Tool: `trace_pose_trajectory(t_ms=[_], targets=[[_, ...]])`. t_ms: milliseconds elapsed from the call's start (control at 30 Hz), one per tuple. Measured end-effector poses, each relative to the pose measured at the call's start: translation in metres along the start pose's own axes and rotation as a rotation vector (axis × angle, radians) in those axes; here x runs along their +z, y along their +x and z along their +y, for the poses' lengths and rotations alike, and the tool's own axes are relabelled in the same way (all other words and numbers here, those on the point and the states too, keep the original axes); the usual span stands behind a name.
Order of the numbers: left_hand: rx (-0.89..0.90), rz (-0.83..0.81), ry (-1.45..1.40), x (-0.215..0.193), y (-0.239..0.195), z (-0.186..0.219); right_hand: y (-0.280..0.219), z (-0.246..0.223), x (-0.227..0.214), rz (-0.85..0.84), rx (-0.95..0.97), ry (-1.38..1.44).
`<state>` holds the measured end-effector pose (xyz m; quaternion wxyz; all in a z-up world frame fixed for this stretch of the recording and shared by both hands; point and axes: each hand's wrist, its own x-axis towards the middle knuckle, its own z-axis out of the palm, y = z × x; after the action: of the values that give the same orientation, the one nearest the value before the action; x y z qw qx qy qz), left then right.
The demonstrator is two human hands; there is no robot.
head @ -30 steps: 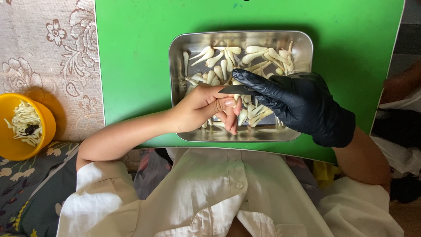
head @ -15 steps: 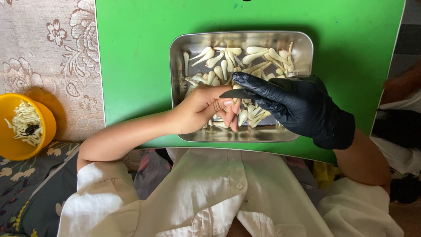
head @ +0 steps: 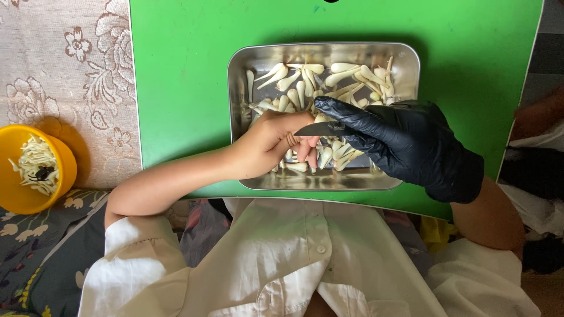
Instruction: The person sits with a metal tray on their lap and uses a small knife to peel the outer skin off white, elongated vegetable pieces. They hold each piece in their left hand and carefully scrape the surface with the knife in their right hand, placing the peeled items back into the tray.
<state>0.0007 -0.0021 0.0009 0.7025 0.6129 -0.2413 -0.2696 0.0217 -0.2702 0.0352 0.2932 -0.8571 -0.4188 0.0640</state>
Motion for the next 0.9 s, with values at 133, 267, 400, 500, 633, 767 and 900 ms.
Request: trace_pose_trajectory(t_ms=[133,267,400,500,633,767,900], targets=[[-0.085,-0.056,-0.091,-0.005,-0.001,0.000,-0.001,-0.001,-0.003,-0.024,0.112,0.134],[-0.192,-0.176,-0.375,-0.010,0.002,-0.003,0.002,0.002,-0.005,-0.035,0.238,0.479],[-0.239,-0.276,-0.644,-0.016,0.004,-0.011,0.004,0.006,-0.006,-0.096,0.271,0.674],[-0.229,-0.285,-0.664,-0.018,0.004,-0.013,0.008,0.001,-0.010,-0.165,0.360,0.386],[-0.185,-0.280,-0.390,-0.028,0.004,0.009,-0.010,0.013,0.004,-0.158,0.247,-0.105],[-0.019,-0.283,-0.150,-0.047,-0.005,0.033,-0.010,0.012,0.003,-0.069,0.100,-0.423],[0.018,-0.123,0.026,-0.056,-0.007,0.052,-0.012,0.012,0.013,-0.155,0.127,-0.696]])
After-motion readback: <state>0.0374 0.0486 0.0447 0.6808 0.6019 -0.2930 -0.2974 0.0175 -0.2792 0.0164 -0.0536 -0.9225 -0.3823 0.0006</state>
